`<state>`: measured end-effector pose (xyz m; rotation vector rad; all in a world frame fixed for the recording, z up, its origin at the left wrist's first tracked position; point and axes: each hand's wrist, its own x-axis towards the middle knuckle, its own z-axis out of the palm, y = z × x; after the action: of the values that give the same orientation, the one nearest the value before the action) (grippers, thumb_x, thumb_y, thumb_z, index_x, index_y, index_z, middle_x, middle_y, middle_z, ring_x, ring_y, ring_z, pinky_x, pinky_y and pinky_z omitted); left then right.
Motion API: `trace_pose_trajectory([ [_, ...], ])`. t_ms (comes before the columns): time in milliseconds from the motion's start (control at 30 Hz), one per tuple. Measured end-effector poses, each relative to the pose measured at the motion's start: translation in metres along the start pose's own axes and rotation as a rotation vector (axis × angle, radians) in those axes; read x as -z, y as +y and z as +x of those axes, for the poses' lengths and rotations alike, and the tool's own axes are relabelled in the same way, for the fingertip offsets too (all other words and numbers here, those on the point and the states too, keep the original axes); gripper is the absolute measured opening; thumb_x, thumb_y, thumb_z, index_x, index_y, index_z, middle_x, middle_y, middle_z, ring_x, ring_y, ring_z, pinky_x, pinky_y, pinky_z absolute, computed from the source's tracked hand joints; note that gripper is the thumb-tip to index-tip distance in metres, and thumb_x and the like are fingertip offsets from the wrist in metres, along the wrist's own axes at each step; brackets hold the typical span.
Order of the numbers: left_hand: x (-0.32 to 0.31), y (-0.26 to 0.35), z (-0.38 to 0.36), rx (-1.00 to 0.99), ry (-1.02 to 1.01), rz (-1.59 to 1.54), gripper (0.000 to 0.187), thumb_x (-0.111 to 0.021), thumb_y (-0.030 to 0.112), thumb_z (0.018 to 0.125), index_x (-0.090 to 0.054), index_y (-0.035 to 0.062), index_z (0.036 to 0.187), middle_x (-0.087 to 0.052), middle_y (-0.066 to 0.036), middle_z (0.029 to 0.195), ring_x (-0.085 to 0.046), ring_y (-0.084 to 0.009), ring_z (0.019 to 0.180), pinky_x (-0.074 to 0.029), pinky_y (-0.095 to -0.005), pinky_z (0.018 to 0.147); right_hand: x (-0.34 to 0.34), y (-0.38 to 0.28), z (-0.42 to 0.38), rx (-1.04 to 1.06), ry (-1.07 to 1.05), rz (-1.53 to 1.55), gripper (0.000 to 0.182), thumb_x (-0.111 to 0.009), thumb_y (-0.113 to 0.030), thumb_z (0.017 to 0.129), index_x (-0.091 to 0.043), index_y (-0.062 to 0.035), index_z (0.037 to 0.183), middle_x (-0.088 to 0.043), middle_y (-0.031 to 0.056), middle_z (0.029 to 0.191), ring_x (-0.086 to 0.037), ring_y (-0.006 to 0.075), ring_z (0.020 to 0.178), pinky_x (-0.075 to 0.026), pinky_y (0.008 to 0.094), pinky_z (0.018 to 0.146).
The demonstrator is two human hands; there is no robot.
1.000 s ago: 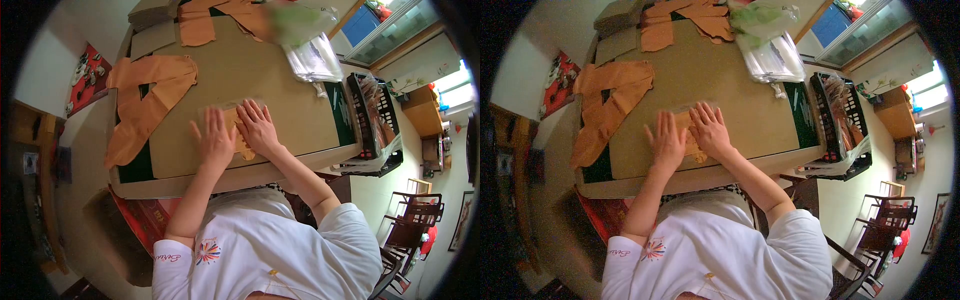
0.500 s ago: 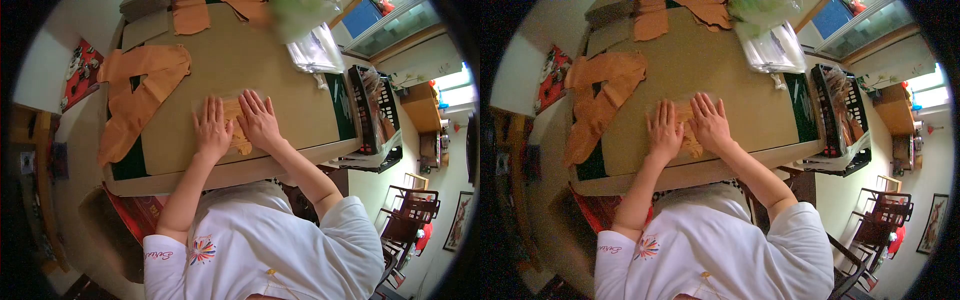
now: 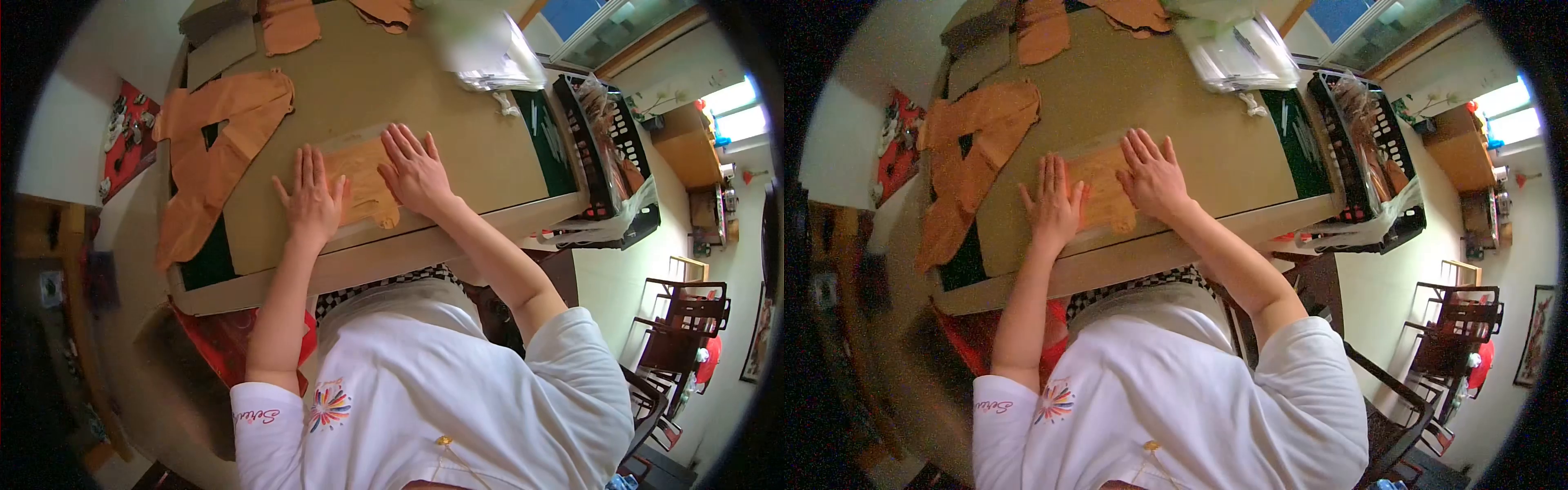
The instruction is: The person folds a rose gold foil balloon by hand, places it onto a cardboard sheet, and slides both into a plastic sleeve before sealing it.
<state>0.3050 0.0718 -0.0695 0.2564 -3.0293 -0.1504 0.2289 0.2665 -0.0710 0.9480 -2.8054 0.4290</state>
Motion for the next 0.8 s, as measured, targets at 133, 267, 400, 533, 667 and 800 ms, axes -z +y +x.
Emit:
trace_pose_trajectory([
  [133, 0.001, -0.013, -0.002, -0.018, -0.013, 0.007, 0.063, -0.034, 0.042, 0.098, -0.021, 0.0057, 0.147, -0.017, -0.01, 0.155, -0.016, -0.0227, 0.143, -0.01, -0.0586, 0.113, 0.0, 0.001, 0.001, -0.013, -0.02, -0.001, 0.058, -0.037, -0.039, 0.097, -0.031, -0.0055, 0.144, -0.028, 0.0097, 0.151, -0.02, 0.0238, 0.142, -0.012, 0.0505, 0.115],
  [267, 0.014, -0.018, -0.004, -0.01, 0.022, 0.011, 0.057, -0.034, 0.039, 0.099, -0.029, 0.0046, 0.144, -0.023, -0.011, 0.153, -0.019, -0.0238, 0.143, -0.015, -0.0537, 0.113, 0.004, -0.003, 0.002, -0.04, -0.065, 0.015, 0.059, -0.034, -0.04, 0.098, -0.028, -0.0055, 0.145, -0.025, 0.0089, 0.153, -0.017, 0.0228, 0.143, -0.01, 0.0494, 0.115],
  [400, 0.007, 0.011, 0.005, -0.195, 0.176, -0.231, 0.055, -0.04, 0.037, 0.098, -0.037, 0.0034, 0.141, -0.03, -0.011, 0.15, -0.023, -0.0243, 0.141, -0.018, -0.0508, 0.113, 0.002, -0.001, 0.001, -0.049, -0.087, 0.017, 0.059, -0.032, -0.04, 0.098, -0.027, -0.0053, 0.145, -0.024, 0.0092, 0.153, -0.017, 0.0231, 0.143, -0.01, 0.0494, 0.115],
  [533, -0.01, 0.032, 0.01, -0.389, 0.189, -0.245, 0.058, -0.045, 0.04, 0.095, -0.036, 0.0072, 0.142, -0.028, -0.012, 0.151, -0.022, -0.0268, 0.141, -0.017, -0.0532, 0.112, 0.003, 0.0, 0.002, -0.031, -0.095, -0.005, 0.059, -0.032, -0.039, 0.098, -0.027, -0.0053, 0.146, -0.024, 0.0101, 0.153, -0.017, 0.0243, 0.143, -0.01, 0.0496, 0.115],
  [667, -0.006, 0.032, 0.007, -0.313, 0.061, -0.125, 0.062, -0.046, 0.046, 0.093, -0.033, 0.0139, 0.145, -0.024, -0.013, 0.153, -0.018, -0.0346, 0.141, -0.012, -0.0586, 0.111, -0.002, 0.002, 0.001, -0.024, -0.076, -0.011, 0.059, -0.032, -0.039, 0.098, -0.026, -0.0055, 0.146, -0.024, 0.0106, 0.153, -0.017, 0.0251, 0.143, -0.01, 0.0501, 0.115],
  [800, -0.004, 0.034, 0.006, -0.296, 0.063, -0.09, 0.064, -0.045, 0.049, 0.093, -0.033, 0.0153, 0.145, -0.022, -0.014, 0.153, -0.016, -0.0395, 0.141, -0.01, -0.0602, 0.111, -0.003, 0.002, 0.001, -0.026, -0.057, -0.015, 0.059, -0.033, -0.04, 0.098, -0.028, -0.0061, 0.146, -0.025, 0.01, 0.153, -0.018, 0.024, 0.143, -0.011, 0.0498, 0.115],
])
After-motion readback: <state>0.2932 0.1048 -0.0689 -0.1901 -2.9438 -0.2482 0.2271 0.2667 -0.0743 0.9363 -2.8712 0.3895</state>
